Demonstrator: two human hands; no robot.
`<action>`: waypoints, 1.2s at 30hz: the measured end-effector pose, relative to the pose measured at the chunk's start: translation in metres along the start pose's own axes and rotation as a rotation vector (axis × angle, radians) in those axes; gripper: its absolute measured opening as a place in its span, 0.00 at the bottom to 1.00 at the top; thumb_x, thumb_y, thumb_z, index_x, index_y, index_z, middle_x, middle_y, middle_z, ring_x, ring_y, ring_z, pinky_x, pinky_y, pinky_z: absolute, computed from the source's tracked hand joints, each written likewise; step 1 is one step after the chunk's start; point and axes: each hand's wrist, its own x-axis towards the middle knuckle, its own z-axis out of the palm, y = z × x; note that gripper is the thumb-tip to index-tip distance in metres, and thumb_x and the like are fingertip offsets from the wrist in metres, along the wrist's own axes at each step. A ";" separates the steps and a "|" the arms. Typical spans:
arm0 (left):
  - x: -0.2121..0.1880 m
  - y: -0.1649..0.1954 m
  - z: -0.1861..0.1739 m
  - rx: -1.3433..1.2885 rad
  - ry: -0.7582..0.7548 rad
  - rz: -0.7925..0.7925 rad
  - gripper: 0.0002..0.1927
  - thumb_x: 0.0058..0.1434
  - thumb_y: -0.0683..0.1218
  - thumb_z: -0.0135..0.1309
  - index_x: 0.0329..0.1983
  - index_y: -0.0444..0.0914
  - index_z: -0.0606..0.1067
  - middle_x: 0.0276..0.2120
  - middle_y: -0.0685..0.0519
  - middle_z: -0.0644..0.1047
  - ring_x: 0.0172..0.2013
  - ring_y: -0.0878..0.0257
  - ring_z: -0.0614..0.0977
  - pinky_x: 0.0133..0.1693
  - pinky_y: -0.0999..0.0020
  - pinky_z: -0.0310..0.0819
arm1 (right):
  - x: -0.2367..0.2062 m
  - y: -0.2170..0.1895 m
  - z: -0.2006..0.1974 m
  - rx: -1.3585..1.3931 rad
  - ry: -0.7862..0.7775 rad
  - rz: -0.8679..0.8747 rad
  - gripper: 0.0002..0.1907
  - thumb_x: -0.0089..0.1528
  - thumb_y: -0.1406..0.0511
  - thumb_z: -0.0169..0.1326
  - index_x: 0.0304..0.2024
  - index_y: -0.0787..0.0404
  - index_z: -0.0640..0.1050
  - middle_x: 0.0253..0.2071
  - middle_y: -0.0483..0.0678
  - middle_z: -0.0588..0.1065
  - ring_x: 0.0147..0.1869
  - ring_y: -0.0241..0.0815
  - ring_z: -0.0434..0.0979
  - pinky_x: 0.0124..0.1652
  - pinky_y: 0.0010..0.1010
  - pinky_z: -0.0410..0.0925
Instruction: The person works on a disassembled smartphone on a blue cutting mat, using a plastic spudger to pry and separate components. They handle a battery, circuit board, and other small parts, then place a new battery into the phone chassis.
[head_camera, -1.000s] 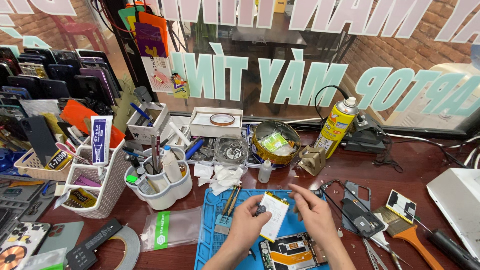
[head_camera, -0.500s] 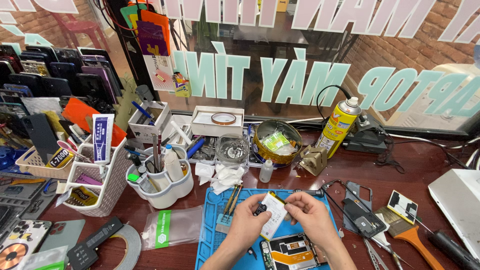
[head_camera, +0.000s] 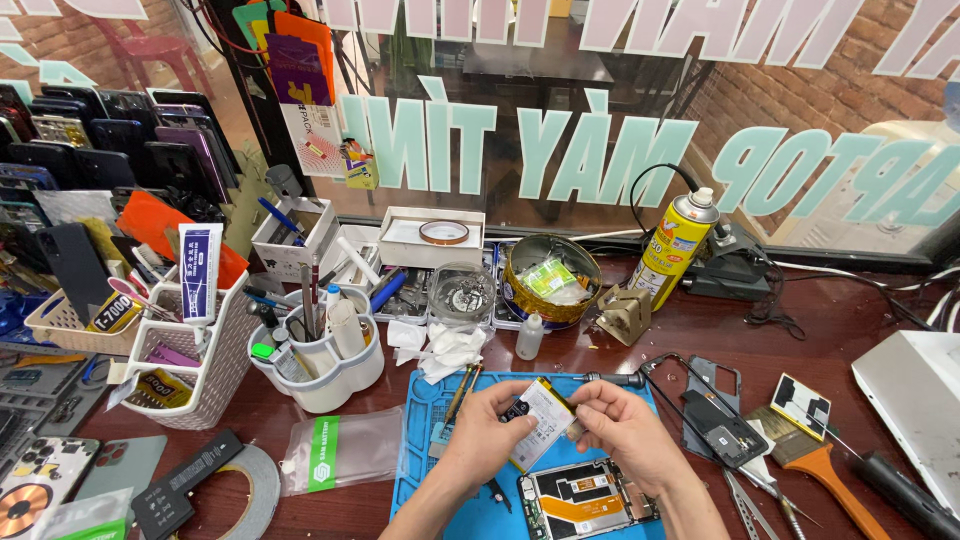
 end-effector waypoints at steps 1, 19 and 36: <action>0.000 0.000 0.000 0.008 0.004 -0.005 0.22 0.58 0.36 0.56 0.57 0.35 0.77 0.46 0.51 0.85 0.41 0.68 0.86 0.41 0.74 0.81 | 0.000 0.000 0.000 0.003 0.002 0.002 0.10 0.62 0.66 0.56 0.44 0.66 0.77 0.31 0.49 0.79 0.33 0.37 0.78 0.34 0.31 0.72; -0.006 0.011 0.001 0.037 0.037 -0.089 0.23 0.57 0.36 0.57 0.58 0.34 0.75 0.41 0.50 0.85 0.37 0.67 0.86 0.37 0.74 0.81 | -0.001 -0.008 0.020 -0.190 0.138 0.020 0.08 0.61 0.69 0.57 0.40 0.69 0.77 0.30 0.52 0.81 0.31 0.39 0.82 0.31 0.32 0.77; 0.009 -0.018 -0.003 -0.213 -0.013 -0.167 0.22 0.62 0.37 0.54 0.61 0.32 0.73 0.38 0.52 0.83 0.37 0.70 0.84 0.40 0.75 0.77 | 0.000 -0.006 0.022 -0.232 0.197 -0.109 0.17 0.61 0.71 0.57 0.53 0.68 0.77 0.31 0.50 0.81 0.31 0.35 0.80 0.29 0.27 0.74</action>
